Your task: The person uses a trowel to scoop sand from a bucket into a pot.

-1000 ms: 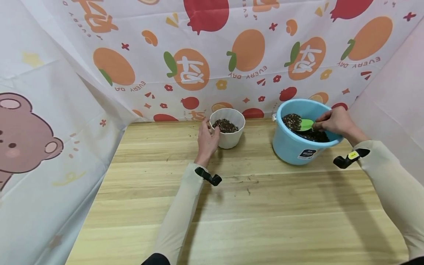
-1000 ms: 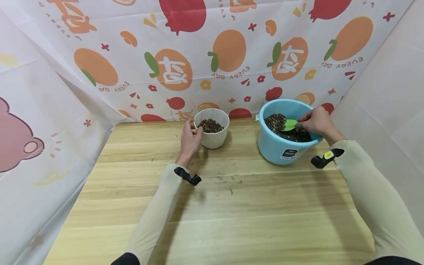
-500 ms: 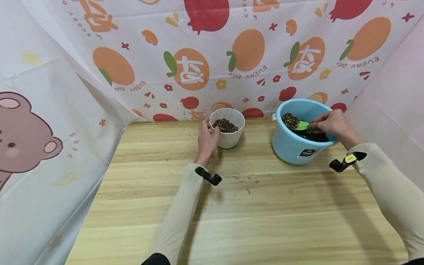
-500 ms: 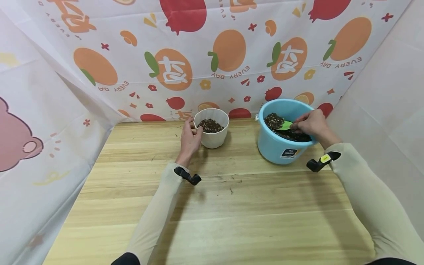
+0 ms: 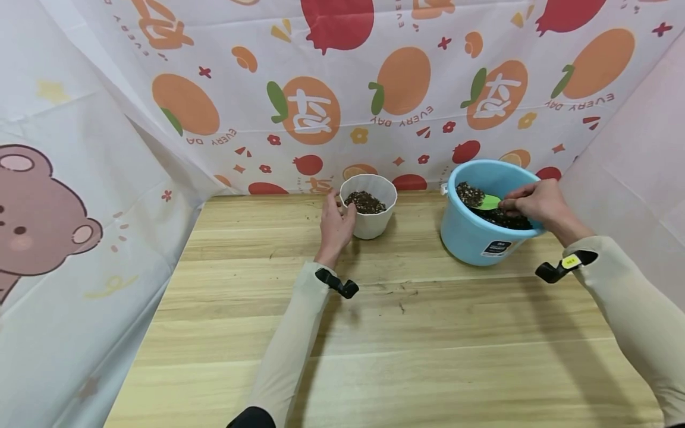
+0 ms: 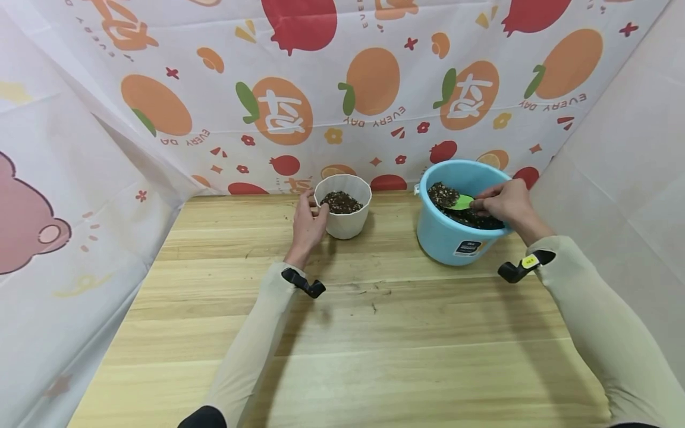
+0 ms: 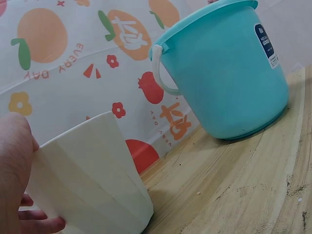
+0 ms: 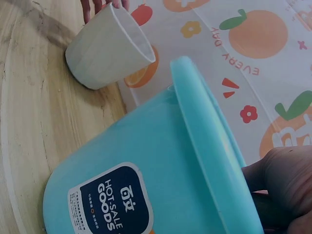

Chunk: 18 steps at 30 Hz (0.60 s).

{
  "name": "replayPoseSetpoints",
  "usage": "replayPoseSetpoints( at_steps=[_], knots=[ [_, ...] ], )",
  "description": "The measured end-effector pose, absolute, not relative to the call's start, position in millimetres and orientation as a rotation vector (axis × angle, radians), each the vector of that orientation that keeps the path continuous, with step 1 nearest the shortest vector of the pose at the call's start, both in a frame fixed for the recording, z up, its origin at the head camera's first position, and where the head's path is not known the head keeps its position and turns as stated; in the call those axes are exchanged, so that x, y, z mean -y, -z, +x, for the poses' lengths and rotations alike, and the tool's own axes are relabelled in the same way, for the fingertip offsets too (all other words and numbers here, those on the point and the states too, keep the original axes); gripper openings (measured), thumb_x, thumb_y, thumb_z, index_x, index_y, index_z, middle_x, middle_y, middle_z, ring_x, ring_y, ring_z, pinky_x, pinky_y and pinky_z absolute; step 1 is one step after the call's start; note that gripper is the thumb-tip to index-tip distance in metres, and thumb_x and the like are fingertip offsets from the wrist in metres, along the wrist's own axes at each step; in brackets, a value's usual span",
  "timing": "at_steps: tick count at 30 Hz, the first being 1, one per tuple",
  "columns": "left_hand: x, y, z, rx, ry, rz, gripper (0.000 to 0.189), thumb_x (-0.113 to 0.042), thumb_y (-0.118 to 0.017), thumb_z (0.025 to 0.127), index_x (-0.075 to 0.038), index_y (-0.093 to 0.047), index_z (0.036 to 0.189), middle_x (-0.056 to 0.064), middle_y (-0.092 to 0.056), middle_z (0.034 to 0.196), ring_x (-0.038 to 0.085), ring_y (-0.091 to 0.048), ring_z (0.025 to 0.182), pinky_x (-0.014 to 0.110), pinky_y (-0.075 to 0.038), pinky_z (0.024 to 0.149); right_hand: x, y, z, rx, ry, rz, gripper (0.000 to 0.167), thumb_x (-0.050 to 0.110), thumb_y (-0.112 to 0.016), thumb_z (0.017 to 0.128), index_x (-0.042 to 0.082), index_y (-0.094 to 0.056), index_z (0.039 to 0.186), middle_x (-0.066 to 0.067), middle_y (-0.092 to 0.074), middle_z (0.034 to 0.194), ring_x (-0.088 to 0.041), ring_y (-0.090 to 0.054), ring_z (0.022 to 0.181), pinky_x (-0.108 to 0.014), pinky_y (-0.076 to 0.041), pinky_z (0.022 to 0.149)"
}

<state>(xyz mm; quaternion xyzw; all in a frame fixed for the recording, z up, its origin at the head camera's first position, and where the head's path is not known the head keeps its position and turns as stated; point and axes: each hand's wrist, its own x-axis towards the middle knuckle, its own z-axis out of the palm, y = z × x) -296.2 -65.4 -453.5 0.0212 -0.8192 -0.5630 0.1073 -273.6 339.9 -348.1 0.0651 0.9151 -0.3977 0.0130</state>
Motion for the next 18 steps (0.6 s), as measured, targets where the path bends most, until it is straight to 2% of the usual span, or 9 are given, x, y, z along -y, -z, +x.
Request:
replayPoseSetpoints(
  at_steps=[3, 10, 16, 18],
  knots=[
    [65.0, 453.1, -296.7, 2.415, 1.656, 0.056, 0.054, -0.031, -0.051, 0.102, -0.017, -0.037, 0.152, 0.013, -0.049, 0.140, 0.031, -0.061, 0.121, 0.052, -0.053, 0.097, -341.9, 346.5, -271.3, -2.851, 1.247, 0.217, 0.037, 0.020, -0.078, 0.089, -0.010, -0.073, 0.112, 0.006, -0.077, 0.071, -0.015, -0.076, 0.068, -0.032, -0.062, 0.067],
    [64.8, 451.5, -296.3, 2.405, 1.656, 0.056, 0.054, -0.029, -0.052, 0.102, -0.016, -0.038, 0.152, 0.015, -0.051, 0.134, 0.032, -0.062, 0.119, 0.053, -0.053, 0.095, -344.3, 344.2, -267.6, -2.832, 1.276, 0.208, 0.042, 0.025, -0.078, 0.090, -0.009, -0.072, 0.114, 0.003, -0.078, 0.075, -0.012, -0.076, 0.068, -0.025, -0.061, 0.068],
    [65.0, 451.5, -295.8, 2.409, 1.659, 0.058, 0.054, -0.030, -0.052, 0.102, -0.017, -0.038, 0.152, 0.016, -0.051, 0.136, 0.032, -0.062, 0.120, 0.052, -0.053, 0.095, -346.0, 342.8, -265.4, -2.823, 1.282, 0.250, 0.040, 0.030, -0.077, 0.090, -0.002, -0.074, 0.115, 0.017, -0.074, 0.069, -0.014, -0.078, 0.075, -0.019, -0.058, 0.069],
    [65.2, 451.8, -295.7, 2.409, 1.661, 0.057, 0.054, -0.030, -0.052, 0.102, -0.017, -0.037, 0.152, 0.016, -0.050, 0.137, 0.032, -0.062, 0.120, 0.051, -0.054, 0.095, -347.5, 342.9, -264.8, -2.829, 1.277, 0.262, 0.041, 0.032, -0.077, 0.090, 0.000, -0.074, 0.116, 0.017, -0.075, 0.070, -0.014, -0.078, 0.075, -0.016, -0.056, 0.068]
  ],
)
